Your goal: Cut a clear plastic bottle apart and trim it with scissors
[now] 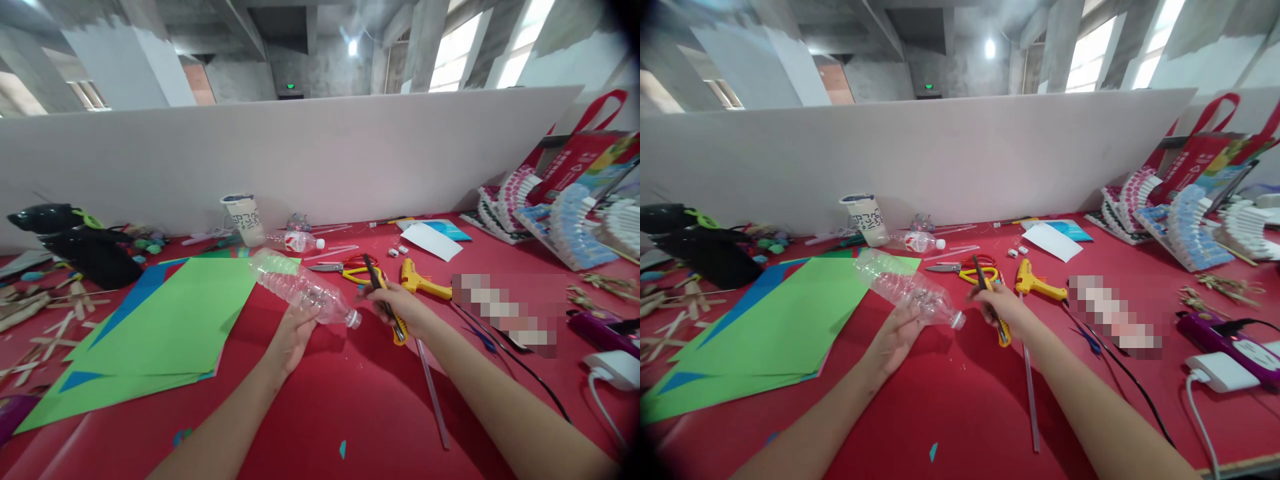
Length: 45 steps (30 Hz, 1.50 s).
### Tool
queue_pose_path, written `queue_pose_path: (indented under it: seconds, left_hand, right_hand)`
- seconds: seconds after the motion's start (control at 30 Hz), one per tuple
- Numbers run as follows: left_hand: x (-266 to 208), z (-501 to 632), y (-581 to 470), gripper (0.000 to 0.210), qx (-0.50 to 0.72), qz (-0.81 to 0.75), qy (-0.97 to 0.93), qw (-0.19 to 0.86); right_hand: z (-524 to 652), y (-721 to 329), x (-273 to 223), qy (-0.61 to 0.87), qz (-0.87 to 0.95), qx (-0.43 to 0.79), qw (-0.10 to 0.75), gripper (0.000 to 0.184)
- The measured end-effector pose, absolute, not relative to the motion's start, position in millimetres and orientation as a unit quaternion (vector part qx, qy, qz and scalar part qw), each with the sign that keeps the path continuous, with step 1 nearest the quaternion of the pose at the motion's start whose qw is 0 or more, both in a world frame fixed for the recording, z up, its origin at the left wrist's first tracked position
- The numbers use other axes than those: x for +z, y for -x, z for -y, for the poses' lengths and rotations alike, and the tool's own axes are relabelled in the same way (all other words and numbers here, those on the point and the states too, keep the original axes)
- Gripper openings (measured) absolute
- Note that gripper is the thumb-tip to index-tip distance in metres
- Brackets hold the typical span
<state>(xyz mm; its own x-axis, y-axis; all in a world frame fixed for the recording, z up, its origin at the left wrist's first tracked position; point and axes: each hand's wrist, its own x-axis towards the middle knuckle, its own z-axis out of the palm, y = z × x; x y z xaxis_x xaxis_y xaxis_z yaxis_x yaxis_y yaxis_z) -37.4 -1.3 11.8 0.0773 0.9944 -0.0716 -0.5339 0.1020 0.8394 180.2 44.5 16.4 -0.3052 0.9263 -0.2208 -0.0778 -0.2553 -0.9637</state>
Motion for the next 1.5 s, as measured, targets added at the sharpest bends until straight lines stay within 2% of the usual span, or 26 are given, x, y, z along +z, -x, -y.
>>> queue_pose_path:
  seconds: [0.17, 0.4, 0.5, 0.6, 0.67, 0.73, 0.8, 0.9, 0.97, 1.03, 1.17, 1.27, 1.37, 1.5]
  left_hand:
    - [12, 4, 33, 0.037, 0.551, -0.386, -0.406, 0.618]
    - [17, 17, 32, 0.023, 0.479, -0.492, -0.579, 0.440]
    - [30, 24, 35, 0.034, 0.486, -0.496, -0.662, 0.281]
    - [40, 24, 38, 0.061, 0.359, -0.498, -0.789, -0.005]
    - [43, 23, 37, 0.070, 0.261, -0.512, -0.815, -0.077]
    - [45, 22, 35, 0.068, 0.214, -0.541, -0.811, -0.062]
    - [48, 23, 34, 0.061, 0.237, -0.578, -0.781, -0.005]
    - [51, 24, 35, 0.049, 0.345, -0.614, -0.687, 0.178]
    - [52, 22, 38, 0.041, 0.401, -0.600, -0.631, 0.285]
    - [50, 20, 39, 0.036, 0.430, -0.580, -0.611, 0.324]
    - [49, 19, 40, 0.035, 0.431, -0.579, -0.615, 0.317]
    - [55, 21, 41, 0.052, 0.390, -0.620, -0.634, 0.249]
    - [63, 20, 43, 0.066, 0.273, -0.661, -0.682, 0.152]
    - [65, 17, 40, 0.060, 0.117, -0.650, -0.744, 0.106]
  right_hand:
    - [-26, -164, 20, 0.461, 0.569, 0.607, 0.307, 0.024]
    - [-51, -188, 21, 0.469, 0.571, 0.532, 0.415, 0.025]
    - [-54, -201, 27, 0.451, 0.590, 0.526, 0.414, 0.023]
    - [-50, -202, 29, 0.427, 0.618, 0.541, 0.379, 0.019]
    - [-47, -200, 29, 0.419, 0.629, 0.536, 0.376, 0.020]
    - [-46, -197, 30, 0.419, 0.633, 0.512, 0.400, 0.021]
    - [-45, -195, 33, 0.424, 0.636, 0.468, 0.443, 0.023]
    - [-39, -192, 43, 0.429, 0.652, 0.381, 0.496, 0.024]
    - [-31, -188, 49, 0.421, 0.687, 0.331, 0.491, 0.023]
    - [-22, -183, 51, 0.406, 0.741, 0.295, 0.447, 0.024]
    - [-10, -176, 53, 0.411, 0.801, 0.229, 0.370, 0.022]
    - [-10, -176, 58, 0.436, 0.811, 0.195, 0.338, 0.018]
    - [-15, -179, 68, 0.457, 0.819, 0.180, 0.296, 0.016]
    - [-16, -185, 72, 0.487, 0.824, 0.198, 0.211, 0.018]
